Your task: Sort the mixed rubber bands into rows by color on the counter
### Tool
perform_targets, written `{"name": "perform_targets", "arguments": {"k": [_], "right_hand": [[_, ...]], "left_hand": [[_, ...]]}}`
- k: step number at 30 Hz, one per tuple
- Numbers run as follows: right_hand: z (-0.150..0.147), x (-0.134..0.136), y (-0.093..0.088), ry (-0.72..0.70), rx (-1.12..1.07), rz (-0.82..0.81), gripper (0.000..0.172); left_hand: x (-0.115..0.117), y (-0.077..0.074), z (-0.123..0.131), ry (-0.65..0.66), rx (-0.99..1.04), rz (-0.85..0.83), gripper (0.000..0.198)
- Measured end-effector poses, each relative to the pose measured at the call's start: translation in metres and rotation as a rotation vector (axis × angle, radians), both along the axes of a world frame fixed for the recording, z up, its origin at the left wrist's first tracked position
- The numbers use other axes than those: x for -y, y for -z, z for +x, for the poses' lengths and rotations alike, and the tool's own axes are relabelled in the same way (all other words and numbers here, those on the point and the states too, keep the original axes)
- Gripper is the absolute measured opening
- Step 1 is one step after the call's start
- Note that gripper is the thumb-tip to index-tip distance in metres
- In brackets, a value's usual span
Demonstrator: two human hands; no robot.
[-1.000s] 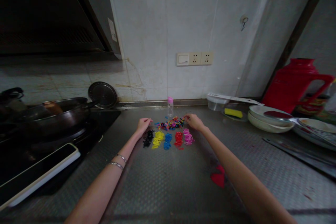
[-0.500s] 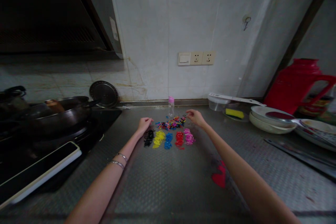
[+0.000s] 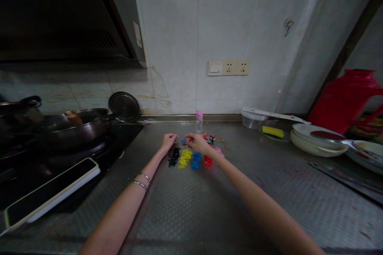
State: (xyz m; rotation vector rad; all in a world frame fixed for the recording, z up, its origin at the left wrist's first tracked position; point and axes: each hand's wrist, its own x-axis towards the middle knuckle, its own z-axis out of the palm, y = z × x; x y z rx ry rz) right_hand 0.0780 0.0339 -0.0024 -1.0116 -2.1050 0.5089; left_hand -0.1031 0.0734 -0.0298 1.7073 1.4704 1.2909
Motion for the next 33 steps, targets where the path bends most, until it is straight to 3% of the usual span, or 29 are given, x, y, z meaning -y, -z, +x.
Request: {"name": "perform_targets", "arguments": {"k": [5, 11, 15, 21, 27, 33], "right_hand": [[-0.034, 0.011, 0.002, -0.045, 0.082, 0.029, 0.032], [-0.033, 0.015, 0.001, -0.092, 0.078, 0.020, 0.032], [-0.008, 0.013, -0.005, -0.034, 0.055, 0.029, 0.032], [0.058, 0.017, -0.008, 0.141, -0.015, 0.012, 0.028], [0.112, 0.015, 0.012, 0.343, -0.031, 0.015, 0.030], [0.127, 0.015, 0.026, 0.405, -0.022, 0.000, 0.031]], "left_hand": [[0.002, -0.003, 0.000, 0.025, 0.008, 0.006, 0.031], [0.002, -0.003, 0.000, 0.023, 0.027, -0.027, 0.031], [0.003, -0.003, 0.000, 0.010, 0.009, -0.011, 0.031], [0.004, -0.002, 0.002, -0.023, -0.022, -0.021, 0.030], [0.005, -0.003, 0.000, 0.013, -0.048, 0.002, 0.029], [0.003, -0.002, 0.001, 0.078, -0.068, 0.014, 0.025]]}}
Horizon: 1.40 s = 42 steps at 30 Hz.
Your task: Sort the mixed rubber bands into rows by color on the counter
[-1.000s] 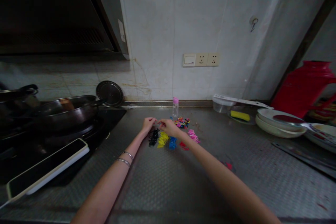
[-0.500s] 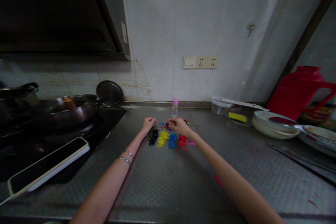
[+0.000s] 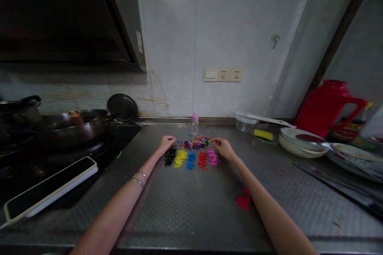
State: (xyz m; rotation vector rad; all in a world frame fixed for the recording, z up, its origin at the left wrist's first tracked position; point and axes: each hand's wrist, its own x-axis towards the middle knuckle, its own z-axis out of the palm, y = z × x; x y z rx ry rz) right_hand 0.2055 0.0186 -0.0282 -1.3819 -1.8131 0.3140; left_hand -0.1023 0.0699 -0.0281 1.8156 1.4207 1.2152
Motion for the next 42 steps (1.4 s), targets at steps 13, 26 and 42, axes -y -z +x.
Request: {"name": "perform_targets", "arguments": {"k": [13, 26, 42], "right_hand": [[-0.002, -0.004, 0.004, 0.001, 0.045, 0.014, 0.031], [0.002, -0.003, 0.003, -0.001, 0.059, 0.002, 0.033], [0.008, -0.006, 0.003, 0.033, 0.044, 0.048, 0.031]], "left_hand": [[-0.002, -0.004, 0.009, 0.197, -0.290, -0.005, 0.031], [-0.003, -0.008, 0.007, 0.111, -0.215, 0.018, 0.027], [0.031, -0.036, 0.105, 0.472, -0.369, 0.128, 0.023]]}}
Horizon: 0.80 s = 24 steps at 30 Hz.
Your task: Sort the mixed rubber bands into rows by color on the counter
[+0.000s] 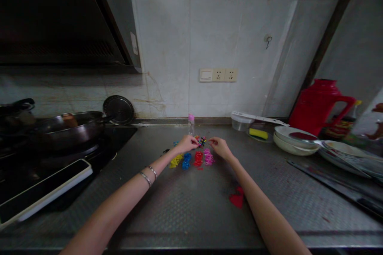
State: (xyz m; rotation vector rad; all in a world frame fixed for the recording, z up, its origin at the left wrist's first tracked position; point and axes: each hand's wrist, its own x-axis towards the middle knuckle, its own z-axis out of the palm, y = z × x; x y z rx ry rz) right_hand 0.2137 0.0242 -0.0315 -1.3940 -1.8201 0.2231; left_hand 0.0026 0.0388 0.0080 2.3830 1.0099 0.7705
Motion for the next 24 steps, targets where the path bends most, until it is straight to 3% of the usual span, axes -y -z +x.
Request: {"name": "perform_targets", "arguments": {"k": [6, 11, 14, 17, 21, 24], "right_hand": [[0.001, 0.000, 0.000, 0.010, 0.003, 0.002, 0.030], [0.001, 0.003, -0.003, 0.011, 0.002, -0.008, 0.029], [0.001, 0.004, -0.004, 0.006, 0.001, -0.009, 0.029], [0.000, 0.003, -0.003, 0.007, 0.000, -0.016, 0.029], [-0.002, 0.003, -0.003, -0.007, 0.007, -0.015, 0.029], [-0.003, 0.004, -0.004, -0.002, 0.022, -0.035, 0.029]], "left_hand": [[0.015, 0.004, 0.034, 0.120, -0.168, 0.029, 0.023], [0.019, -0.001, 0.034, 0.148, -0.155, 0.076, 0.028], [0.006, -0.003, 0.015, 0.088, -0.038, 0.076, 0.030], [-0.014, -0.001, -0.019, -0.114, 0.048, 0.034, 0.029], [-0.037, 0.012, -0.074, -0.430, 0.095, 0.031, 0.023], [-0.042, 0.024, -0.102, -0.505, 0.158, 0.049, 0.025]]}}
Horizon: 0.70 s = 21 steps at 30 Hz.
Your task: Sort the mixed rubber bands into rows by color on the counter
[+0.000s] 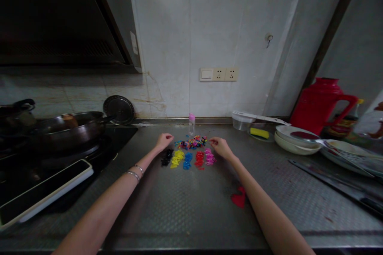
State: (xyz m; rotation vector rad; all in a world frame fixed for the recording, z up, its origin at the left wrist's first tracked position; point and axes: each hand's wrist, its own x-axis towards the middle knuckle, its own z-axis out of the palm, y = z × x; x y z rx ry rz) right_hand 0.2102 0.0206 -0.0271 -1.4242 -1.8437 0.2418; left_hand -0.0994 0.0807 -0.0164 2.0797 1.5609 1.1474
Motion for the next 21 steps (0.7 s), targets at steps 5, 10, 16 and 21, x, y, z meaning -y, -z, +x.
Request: {"name": "perform_targets", "arguments": {"k": [5, 10, 16, 21], "right_hand": [[-0.004, 0.002, -0.002, -0.014, 0.015, -0.033, 0.030], [-0.012, 0.004, -0.006, -0.018, 0.027, -0.054, 0.028], [-0.034, 0.001, -0.023, -0.126, 0.207, -0.066, 0.021], [-0.044, -0.012, -0.032, -0.112, 0.398, -0.146, 0.024]], "left_hand": [[0.004, 0.011, -0.012, -0.032, 0.052, 0.094, 0.037], [0.005, 0.011, -0.010, -0.034, 0.133, 0.064, 0.040], [0.004, 0.011, -0.016, -0.046, 0.282, -0.027, 0.046], [0.003, 0.011, -0.017, -0.019, 0.351, -0.062, 0.052]]}}
